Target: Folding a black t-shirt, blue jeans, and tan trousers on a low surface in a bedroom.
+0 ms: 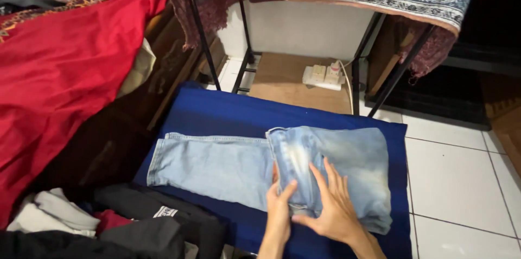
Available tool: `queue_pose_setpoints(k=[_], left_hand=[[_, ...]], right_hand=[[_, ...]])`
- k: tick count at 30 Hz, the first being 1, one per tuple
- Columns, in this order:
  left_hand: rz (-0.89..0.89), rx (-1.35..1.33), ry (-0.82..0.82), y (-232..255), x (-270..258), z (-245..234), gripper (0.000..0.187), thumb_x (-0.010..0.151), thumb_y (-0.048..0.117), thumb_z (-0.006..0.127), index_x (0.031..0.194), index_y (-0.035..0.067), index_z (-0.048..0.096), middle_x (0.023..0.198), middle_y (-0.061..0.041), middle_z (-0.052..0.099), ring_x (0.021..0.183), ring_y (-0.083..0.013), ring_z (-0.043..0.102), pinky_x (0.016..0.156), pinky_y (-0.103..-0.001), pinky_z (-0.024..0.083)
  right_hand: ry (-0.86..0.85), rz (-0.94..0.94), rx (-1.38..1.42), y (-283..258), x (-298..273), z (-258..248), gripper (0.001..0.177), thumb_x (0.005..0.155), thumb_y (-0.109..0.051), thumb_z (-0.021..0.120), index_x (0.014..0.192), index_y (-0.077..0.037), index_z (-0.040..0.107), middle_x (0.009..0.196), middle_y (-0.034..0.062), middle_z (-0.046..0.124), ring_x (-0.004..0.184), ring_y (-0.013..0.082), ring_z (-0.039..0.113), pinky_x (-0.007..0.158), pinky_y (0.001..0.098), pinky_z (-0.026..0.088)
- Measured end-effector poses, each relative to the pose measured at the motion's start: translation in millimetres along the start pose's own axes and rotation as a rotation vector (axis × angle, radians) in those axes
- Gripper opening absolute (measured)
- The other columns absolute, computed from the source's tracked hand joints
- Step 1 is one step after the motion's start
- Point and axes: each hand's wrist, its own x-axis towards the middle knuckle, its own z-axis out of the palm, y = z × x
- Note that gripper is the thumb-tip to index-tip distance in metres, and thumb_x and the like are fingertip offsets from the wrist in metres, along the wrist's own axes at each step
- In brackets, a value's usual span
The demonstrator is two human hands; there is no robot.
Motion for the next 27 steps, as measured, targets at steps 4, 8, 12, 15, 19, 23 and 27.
queue_pose_setpoints(k=[4,8,12,15,19,23,27], left_hand=[[-0.039,0.195,-0.161,20.8,-13.3,14.9,0.033,0.087,0.012,0.07,0.116,-0.005,0.072,0.107,-0.011,0.077,0.095,-0.0168,0.072,0.085,-0.03,0.056],[0.042,0.495,-0.249,38.0,-22.7,15.0,0.036,0.086,0.013,0.071,0.12,0.004,0.069,0.112,-0.008,0.075,0.1,-0.0113,0.069,0.09,-0.026,0.052],[0.035,0.842,0.118,34.0,-22.4,-10.5,0.026,0.087,0.024,0.076,0.104,0.004,0.076,0.095,-0.012,0.076,0.087,-0.0197,0.072,0.08,-0.03,0.056],[0.411,1.01,0.3,6.6,-3.7,-52.5,0.016,0.09,0.022,0.075,0.096,0.008,0.081,0.095,-0.01,0.069,0.09,-0.0237,0.069,0.082,-0.033,0.054],[0.528,0.936,0.373,22.8,-2.0,-47.6,0.011,0.085,0.014,0.076,0.09,0.005,0.072,0.1,-0.012,0.064,0.084,-0.0279,0.069,0.077,-0.038,0.056],[0.677,1.113,0.303,37.5,-6.2,-39.9,0.036,0.072,0.002,0.073,0.105,0.002,0.06,0.1,-0.014,0.066,0.096,-0.0354,0.064,0.078,-0.044,0.051],[0.641,1.086,0.337,46.6,4.7,-39.9,0.038,0.081,0.003,0.073,0.116,0.005,0.06,0.094,-0.013,0.069,0.089,-0.0342,0.066,0.078,-0.043,0.052]], right_hand=[[0.086,0.082,-0.036,-17.8,10.3,2.0,0.121,0.046,-0.027,0.089,0.154,-0.008,0.038,0.157,0.0282,0.031,0.134,0.0503,0.035,0.106,0.0662,0.026],[0.123,0.197,0.068,10.5,-8.1,44.2,0.096,0.061,-0.014,0.075,0.152,-0.02,0.047,0.154,0.0125,0.045,0.14,0.0418,0.043,0.116,0.0572,0.038],[0.004,0.13,-0.067,-17.4,3.1,21.2,0.092,0.057,-0.034,0.087,0.142,-0.018,0.056,0.148,0.0182,0.045,0.139,0.0487,0.038,0.11,0.0678,0.028],[-0.048,0.109,-0.181,-29.1,21.8,19.8,0.079,0.057,-0.052,0.094,0.121,-0.015,0.066,0.14,0.0191,0.049,0.137,0.0513,0.035,0.104,0.0748,0.02],[-0.17,0.472,-0.153,-73.2,58.9,16.7,0.044,0.076,-0.057,0.078,0.094,-0.017,0.072,0.116,0.0025,0.068,0.122,0.0241,0.058,0.1,0.0416,0.048],[-0.209,0.393,-0.17,-30.3,61.3,67.0,0.034,0.074,-0.044,0.082,0.086,-0.013,0.074,0.098,0.0047,0.074,0.105,0.0259,0.067,0.089,0.0407,0.052],[-0.166,0.462,0.127,-16.4,62.7,63.2,0.018,0.079,-0.028,0.075,0.087,-0.013,0.079,0.081,0.0058,0.078,0.078,0.0208,0.074,0.07,0.0346,0.056]])
